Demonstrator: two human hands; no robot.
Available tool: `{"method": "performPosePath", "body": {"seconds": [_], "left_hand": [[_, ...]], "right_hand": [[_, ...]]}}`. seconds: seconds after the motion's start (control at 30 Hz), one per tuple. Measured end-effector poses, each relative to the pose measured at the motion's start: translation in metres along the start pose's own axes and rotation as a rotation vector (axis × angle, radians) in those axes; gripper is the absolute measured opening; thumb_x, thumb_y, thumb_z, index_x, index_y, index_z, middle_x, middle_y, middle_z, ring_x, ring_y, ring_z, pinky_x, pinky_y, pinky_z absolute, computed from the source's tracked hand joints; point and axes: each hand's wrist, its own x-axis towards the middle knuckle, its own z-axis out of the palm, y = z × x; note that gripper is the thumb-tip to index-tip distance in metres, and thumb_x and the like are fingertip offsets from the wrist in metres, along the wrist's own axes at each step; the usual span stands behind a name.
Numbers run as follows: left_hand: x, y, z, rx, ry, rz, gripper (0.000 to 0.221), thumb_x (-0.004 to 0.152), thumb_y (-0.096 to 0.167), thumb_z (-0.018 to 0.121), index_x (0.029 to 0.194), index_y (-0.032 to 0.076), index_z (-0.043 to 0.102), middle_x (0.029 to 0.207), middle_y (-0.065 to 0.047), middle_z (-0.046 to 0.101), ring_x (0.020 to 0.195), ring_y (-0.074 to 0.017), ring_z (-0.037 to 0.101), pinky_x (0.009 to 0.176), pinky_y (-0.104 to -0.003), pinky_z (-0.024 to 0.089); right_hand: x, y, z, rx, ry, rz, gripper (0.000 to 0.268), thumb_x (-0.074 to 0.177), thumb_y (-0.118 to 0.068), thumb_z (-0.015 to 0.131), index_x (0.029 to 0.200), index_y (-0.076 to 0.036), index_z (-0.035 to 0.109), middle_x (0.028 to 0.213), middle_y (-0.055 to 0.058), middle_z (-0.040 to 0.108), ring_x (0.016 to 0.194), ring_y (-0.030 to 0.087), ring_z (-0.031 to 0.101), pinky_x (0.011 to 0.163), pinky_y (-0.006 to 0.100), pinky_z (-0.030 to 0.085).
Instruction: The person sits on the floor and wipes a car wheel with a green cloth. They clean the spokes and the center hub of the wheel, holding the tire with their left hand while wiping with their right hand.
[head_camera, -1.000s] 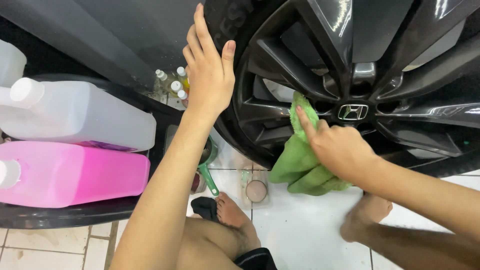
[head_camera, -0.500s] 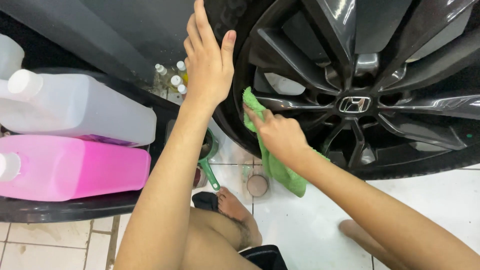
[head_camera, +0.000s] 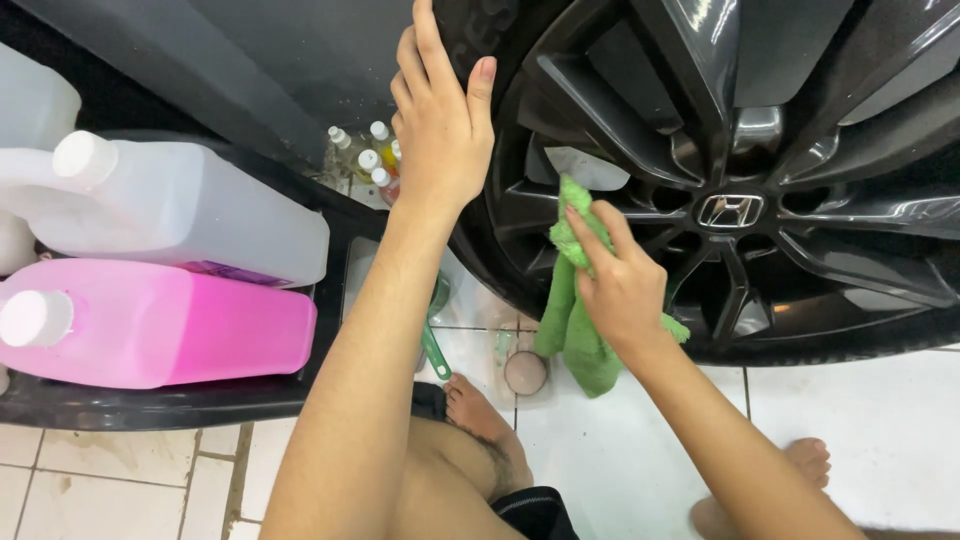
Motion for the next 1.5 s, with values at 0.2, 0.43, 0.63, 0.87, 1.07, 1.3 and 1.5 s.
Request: {"method": "performPosePath", "body": {"seconds": [0.2,0.43,0.63,0.87,1.07,1.3,1.5], "left_hand": [[0.003,-0.007,0.004,0.018,-0.026,0.019,0.063,0.119,0.054,0.029,0.163,0.020,-0.002,0.166,-0.020,0.030,0.140,-0.0453,0.048,0.099,-0.060,0.049],[0.001,0.000,-0.005,-0.032,-0.039,0.018,0.062,0.119,0.054,0.027,0.163,0.023,-0.004,0.164,-0.021,0.032,0.130,-0.0440,0.052,0.096,-0.053,0.049],[0.001,-0.004,0.001,-0.006,-0.045,0.004,0.063,0.119,0.051,0.030,0.163,0.020,-0.002,0.164,-0.023,0.032,0.138,-0.0444,0.050,0.102,-0.056,0.048],[-0.001,0.005,-0.010,-0.080,-0.035,0.052,0.060,0.121,0.053,0.029,0.163,0.024,-0.002,0.165,-0.023,0.031,0.134,-0.0469,0.051,0.101,-0.058,0.047],[-0.002,0.006,-0.005,-0.045,0.005,0.034,0.059,0.121,0.052,0.029,0.164,0.024,-0.002,0.165,-0.023,0.032,0.133,-0.0453,0.053,0.099,-0.057,0.049],[-0.003,0.019,-0.011,-0.068,0.008,0.002,0.059,0.119,0.050,0.030,0.163,0.021,0.003,0.166,-0.024,0.030,0.134,-0.0457,0.052,0.101,-0.059,0.047],[-0.002,0.018,-0.008,-0.072,0.016,0.022,0.059,0.120,0.050,0.029,0.163,0.020,0.003,0.168,-0.021,0.029,0.134,-0.0446,0.054,0.099,-0.057,0.050]], "right_hand": [[0.024,-0.034,0.036,-0.122,-0.064,-0.247,0.057,0.082,0.006,0.064,0.134,-0.017,0.069,0.133,-0.005,0.057,0.072,0.010,0.062,0.041,0.026,0.042],[-0.007,-0.007,-0.001,-0.008,-0.134,0.063,0.083,0.063,0.004,0.060,0.139,-0.029,0.064,0.139,-0.003,0.062,0.086,0.017,0.071,0.039,0.030,0.041],[-0.033,0.030,-0.026,0.140,0.089,0.407,0.066,0.081,0.008,0.063,0.142,-0.018,0.067,0.128,0.008,0.054,0.081,0.023,0.060,0.061,0.037,0.048],[-0.028,0.037,-0.050,0.303,0.046,0.396,0.061,0.083,0.011,0.058,0.140,-0.010,0.065,0.125,0.010,0.055,0.091,0.024,0.057,0.072,0.035,0.045],[-0.013,0.038,-0.055,0.345,0.152,0.402,0.033,0.089,0.006,0.064,0.121,0.001,0.061,0.116,0.017,0.064,0.106,0.034,0.063,0.092,0.042,0.051],[-0.023,0.044,-0.059,0.334,0.214,0.452,0.035,0.085,0.013,0.061,0.117,0.002,0.070,0.112,0.013,0.064,0.102,0.030,0.064,0.089,0.040,0.052],[-0.014,0.030,-0.042,0.261,0.096,0.388,0.063,0.076,0.015,0.058,0.134,-0.009,0.066,0.135,0.007,0.061,0.120,0.025,0.065,0.085,0.035,0.056]]}}
